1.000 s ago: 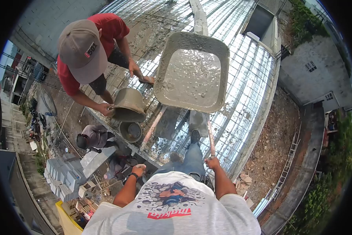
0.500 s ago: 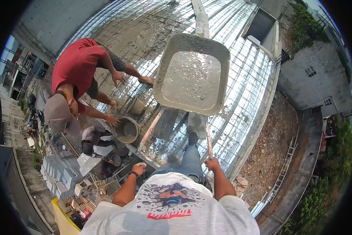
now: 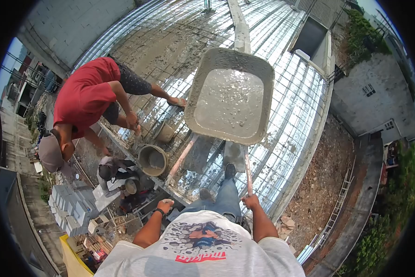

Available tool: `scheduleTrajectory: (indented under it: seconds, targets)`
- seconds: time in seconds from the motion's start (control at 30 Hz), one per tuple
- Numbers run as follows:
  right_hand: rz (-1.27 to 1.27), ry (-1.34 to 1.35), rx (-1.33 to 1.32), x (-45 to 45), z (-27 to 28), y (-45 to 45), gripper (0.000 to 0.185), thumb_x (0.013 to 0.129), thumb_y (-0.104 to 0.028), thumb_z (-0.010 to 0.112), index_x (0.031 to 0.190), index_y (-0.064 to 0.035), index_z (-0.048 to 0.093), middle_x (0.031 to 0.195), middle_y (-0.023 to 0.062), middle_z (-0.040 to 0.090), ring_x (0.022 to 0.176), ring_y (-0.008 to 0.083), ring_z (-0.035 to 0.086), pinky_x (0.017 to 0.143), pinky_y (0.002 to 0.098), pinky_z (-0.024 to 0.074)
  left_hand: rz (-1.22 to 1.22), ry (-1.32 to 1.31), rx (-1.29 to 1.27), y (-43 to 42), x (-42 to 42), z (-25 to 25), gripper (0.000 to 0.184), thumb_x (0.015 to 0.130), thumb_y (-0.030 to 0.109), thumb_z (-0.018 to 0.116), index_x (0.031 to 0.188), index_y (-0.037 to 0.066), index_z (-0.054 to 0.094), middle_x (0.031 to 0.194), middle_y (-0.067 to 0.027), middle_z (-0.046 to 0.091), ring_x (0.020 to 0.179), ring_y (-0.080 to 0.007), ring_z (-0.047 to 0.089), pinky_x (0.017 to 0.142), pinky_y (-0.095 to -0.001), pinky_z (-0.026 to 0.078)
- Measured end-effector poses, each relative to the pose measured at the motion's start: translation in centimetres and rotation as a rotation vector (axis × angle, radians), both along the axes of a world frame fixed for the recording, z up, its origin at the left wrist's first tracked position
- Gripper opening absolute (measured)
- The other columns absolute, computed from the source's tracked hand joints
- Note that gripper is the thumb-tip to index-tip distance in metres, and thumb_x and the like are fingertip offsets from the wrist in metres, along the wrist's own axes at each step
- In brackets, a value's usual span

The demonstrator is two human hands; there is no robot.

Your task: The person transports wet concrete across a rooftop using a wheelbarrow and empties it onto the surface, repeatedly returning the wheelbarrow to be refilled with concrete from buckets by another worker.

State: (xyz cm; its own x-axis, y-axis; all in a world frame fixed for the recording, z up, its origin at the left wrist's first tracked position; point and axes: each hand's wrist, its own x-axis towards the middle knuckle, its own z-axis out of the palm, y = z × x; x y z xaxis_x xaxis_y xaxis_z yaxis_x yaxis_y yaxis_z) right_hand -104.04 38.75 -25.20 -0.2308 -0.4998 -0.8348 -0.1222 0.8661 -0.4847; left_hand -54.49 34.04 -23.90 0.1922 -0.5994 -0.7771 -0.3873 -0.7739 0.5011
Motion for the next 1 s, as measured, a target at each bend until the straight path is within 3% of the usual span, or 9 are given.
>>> scheduleTrajectory:
  seconds: [0.33,0.63,0.73,1.0]
  targets:
    - [0.024,0.037,0.045,0.2,0.6,-0.6,0.005,0.081,-0.004,0.061,0.08,-0.0006,0.065,0.071,0.0055,0.063,0.056,0.0126,0.056,0.049,0.0266,0.0437,-0.018,-0.008,-0.051,-1.0,-0.1,-0.5,0.032,0.076,0.029,0.074,0.093,0.003,0.067,0.074,-0.007,0.067,0.06,-0.0146,0.062,0.057,-0.0302,0.049]
    - [-0.012,-0.043,0.072,1.0,2.7,-1.2,0.006,0.081,-0.004,0.061,0.077,-0.0013,0.065,0.065,0.0044,0.061,0.049,0.012,0.053,0.042,0.0267,0.0381,-0.023,-0.028,-0.033,-0.5,0.0,0.1,0.032,0.076,0.03,0.074,0.093,0.003,0.068,0.075,-0.0078,0.068,0.061,-0.0149,0.063,0.059,-0.0297,0.05]
    - [0.012,-0.018,0.058,0.6,0.6,-0.6,0.006,0.081,-0.004,0.061,0.077,-0.0019,0.065,0.065,0.0046,0.061,0.049,0.0121,0.053,0.041,0.0271,0.0376,-0.025,-0.007,-0.067,0.2,0.8,-2.0,0.033,0.076,0.029,0.073,0.095,0.003,0.068,0.078,-0.0091,0.068,0.064,-0.0158,0.064,0.061,-0.0301,0.05]
    - [-0.023,0.004,0.078,1.2,1.1,-1.0,0.008,0.082,-0.01,0.064,0.08,-0.0022,0.064,0.064,0.0046,0.06,0.048,0.0121,0.053,0.039,0.0275,0.0363,-0.137,-0.119,-0.09,-0.5,0.1,1.1,0.031,0.076,0.027,0.072,0.095,0.003,0.069,0.082,-0.0102,0.069,0.069,-0.0173,0.066,0.065,-0.0315,0.05]
